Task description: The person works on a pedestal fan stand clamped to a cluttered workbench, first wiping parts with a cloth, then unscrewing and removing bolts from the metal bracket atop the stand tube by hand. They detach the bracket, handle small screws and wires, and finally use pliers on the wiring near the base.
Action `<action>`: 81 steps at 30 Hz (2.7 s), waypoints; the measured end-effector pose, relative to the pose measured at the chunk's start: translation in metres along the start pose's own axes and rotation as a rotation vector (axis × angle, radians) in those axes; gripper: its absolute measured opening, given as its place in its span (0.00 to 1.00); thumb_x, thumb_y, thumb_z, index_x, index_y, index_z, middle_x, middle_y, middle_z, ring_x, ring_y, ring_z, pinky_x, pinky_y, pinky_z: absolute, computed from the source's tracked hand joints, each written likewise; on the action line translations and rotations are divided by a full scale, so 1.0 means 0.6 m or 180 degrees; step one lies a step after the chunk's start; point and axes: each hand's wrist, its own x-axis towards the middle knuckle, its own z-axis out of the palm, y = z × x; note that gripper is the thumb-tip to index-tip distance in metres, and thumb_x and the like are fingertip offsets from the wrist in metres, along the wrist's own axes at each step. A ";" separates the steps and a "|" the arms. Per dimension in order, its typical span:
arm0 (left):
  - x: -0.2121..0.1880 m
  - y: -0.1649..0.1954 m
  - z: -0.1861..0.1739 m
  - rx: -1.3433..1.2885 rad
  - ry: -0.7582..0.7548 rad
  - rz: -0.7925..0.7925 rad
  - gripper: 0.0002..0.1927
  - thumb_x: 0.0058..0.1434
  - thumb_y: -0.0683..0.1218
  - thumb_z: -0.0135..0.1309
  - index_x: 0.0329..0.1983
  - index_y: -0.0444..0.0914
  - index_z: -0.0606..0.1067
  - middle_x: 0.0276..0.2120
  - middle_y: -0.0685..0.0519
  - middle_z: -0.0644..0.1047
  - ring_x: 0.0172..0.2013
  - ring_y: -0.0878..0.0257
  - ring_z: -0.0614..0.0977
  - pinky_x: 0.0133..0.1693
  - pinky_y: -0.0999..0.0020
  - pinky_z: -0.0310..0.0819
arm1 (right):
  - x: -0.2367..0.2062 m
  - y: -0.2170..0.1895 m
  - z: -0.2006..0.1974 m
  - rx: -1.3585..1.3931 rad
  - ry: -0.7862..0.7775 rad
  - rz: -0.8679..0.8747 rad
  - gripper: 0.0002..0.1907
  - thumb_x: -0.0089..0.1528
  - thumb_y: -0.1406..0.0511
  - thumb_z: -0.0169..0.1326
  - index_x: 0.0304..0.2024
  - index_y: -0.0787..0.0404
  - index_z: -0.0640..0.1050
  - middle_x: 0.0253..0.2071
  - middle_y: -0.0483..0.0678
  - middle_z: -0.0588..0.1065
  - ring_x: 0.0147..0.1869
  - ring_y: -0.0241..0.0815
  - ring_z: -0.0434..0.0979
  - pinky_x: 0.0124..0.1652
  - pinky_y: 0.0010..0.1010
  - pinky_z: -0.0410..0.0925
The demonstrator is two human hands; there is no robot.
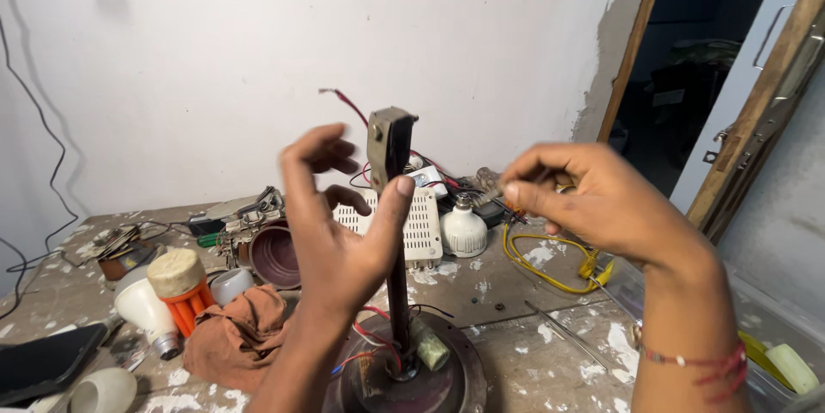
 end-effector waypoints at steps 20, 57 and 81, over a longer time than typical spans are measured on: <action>0.000 -0.070 -0.022 -0.0830 -0.0821 -0.1048 0.16 0.61 0.46 0.65 0.48 0.34 0.77 0.35 0.57 0.80 0.35 0.71 0.78 0.38 0.75 0.78 | 0.136 0.419 0.136 -0.0839 -0.1519 0.1486 0.10 0.56 0.68 0.64 0.41 0.62 0.85 0.26 0.47 0.79 0.22 0.36 0.73 0.20 0.29 0.66; 0.001 -0.063 -0.025 -0.0781 -0.0835 -0.0874 0.15 0.68 0.47 0.58 0.54 0.34 0.81 0.35 0.55 0.78 0.37 0.70 0.79 0.40 0.74 0.75 | 0.029 -0.044 0.158 0.1616 0.0447 -0.1128 0.15 0.67 0.67 0.55 0.54 0.69 0.77 0.41 0.46 0.79 0.38 0.30 0.75 0.31 0.21 0.69; -0.007 -0.076 -0.016 -0.1670 -0.0929 -0.1482 0.16 0.68 0.47 0.59 0.51 0.30 0.81 0.38 0.49 0.84 0.39 0.66 0.84 0.45 0.69 0.82 | 0.007 -0.057 0.157 0.1875 0.0660 -0.1131 0.12 0.64 0.69 0.60 0.48 0.68 0.75 0.42 0.48 0.79 0.38 0.28 0.75 0.29 0.18 0.68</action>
